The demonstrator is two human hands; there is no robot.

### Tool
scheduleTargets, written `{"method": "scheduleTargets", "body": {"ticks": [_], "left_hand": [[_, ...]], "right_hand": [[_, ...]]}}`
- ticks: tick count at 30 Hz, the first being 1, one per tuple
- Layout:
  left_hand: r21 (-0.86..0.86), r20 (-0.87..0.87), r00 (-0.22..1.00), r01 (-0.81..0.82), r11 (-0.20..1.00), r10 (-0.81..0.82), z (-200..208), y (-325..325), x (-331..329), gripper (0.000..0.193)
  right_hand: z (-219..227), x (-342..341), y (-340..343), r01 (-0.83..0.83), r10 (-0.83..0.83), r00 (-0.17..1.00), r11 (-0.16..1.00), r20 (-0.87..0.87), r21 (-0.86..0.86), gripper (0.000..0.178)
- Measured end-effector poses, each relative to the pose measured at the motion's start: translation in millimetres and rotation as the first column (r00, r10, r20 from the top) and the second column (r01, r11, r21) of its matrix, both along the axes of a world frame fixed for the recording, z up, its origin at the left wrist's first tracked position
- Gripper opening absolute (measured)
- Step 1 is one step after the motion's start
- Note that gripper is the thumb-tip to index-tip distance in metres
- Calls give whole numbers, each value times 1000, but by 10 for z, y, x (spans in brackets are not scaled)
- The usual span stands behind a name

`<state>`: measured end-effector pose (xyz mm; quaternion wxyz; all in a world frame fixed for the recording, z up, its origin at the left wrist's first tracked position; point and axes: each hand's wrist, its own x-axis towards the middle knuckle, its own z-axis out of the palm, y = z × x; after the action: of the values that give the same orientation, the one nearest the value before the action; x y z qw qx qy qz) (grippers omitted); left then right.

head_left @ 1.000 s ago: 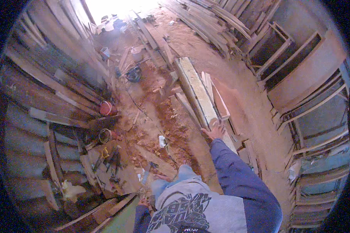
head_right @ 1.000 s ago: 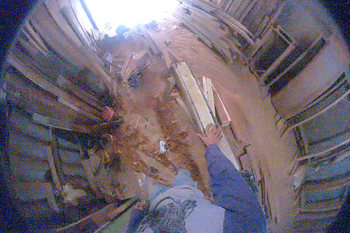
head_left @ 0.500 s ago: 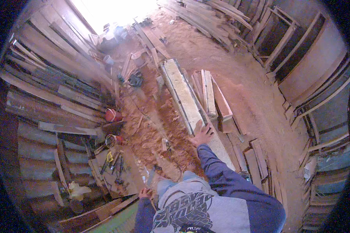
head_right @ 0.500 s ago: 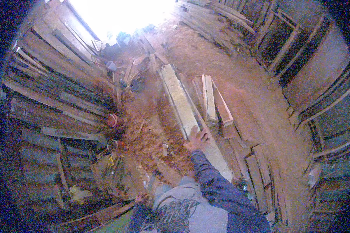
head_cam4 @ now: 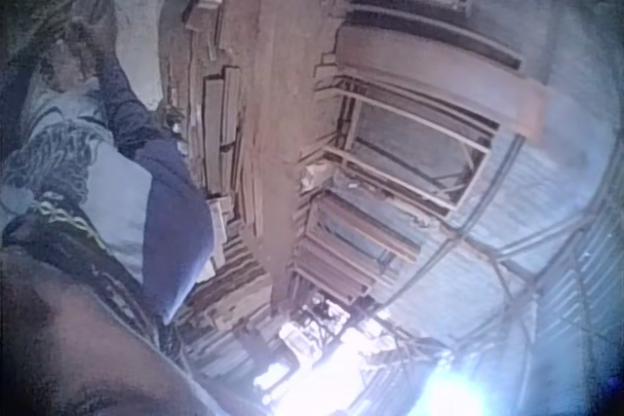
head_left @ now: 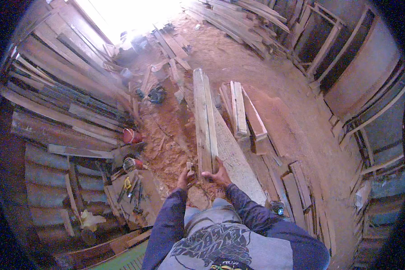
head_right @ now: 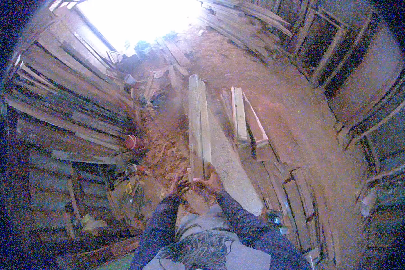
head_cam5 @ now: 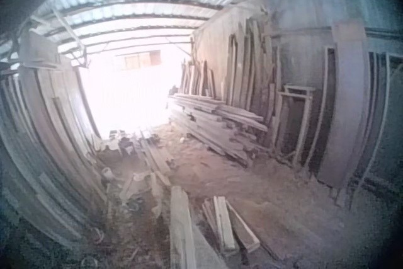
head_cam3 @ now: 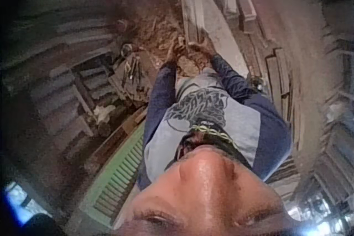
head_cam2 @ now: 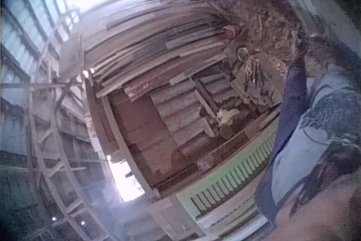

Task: The person uses a hammer and chisel to carve and shape a wooden plank, then uses an electric planer to smooth its surface. The person repeatedly repositions the wood and adjusts the tools during the process.

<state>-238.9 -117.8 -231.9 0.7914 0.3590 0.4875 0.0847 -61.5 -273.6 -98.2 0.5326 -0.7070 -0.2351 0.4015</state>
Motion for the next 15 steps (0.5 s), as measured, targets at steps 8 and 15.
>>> {"method": "scheduleTargets", "body": {"ticks": [8, 15], "left_hand": [[183, 89, 981, 154, 971, -172, -535, -391, 696, 88], [652, -341, 902, 431, 624, -266, -364, -388, 454, 93]], "right_hand": [[-265, -284, -419, -43, 81, 887, 995, -454, 94, 83], [-631, -389, -501, 53, -62, 995, 993, -80, -109, 74]]}}
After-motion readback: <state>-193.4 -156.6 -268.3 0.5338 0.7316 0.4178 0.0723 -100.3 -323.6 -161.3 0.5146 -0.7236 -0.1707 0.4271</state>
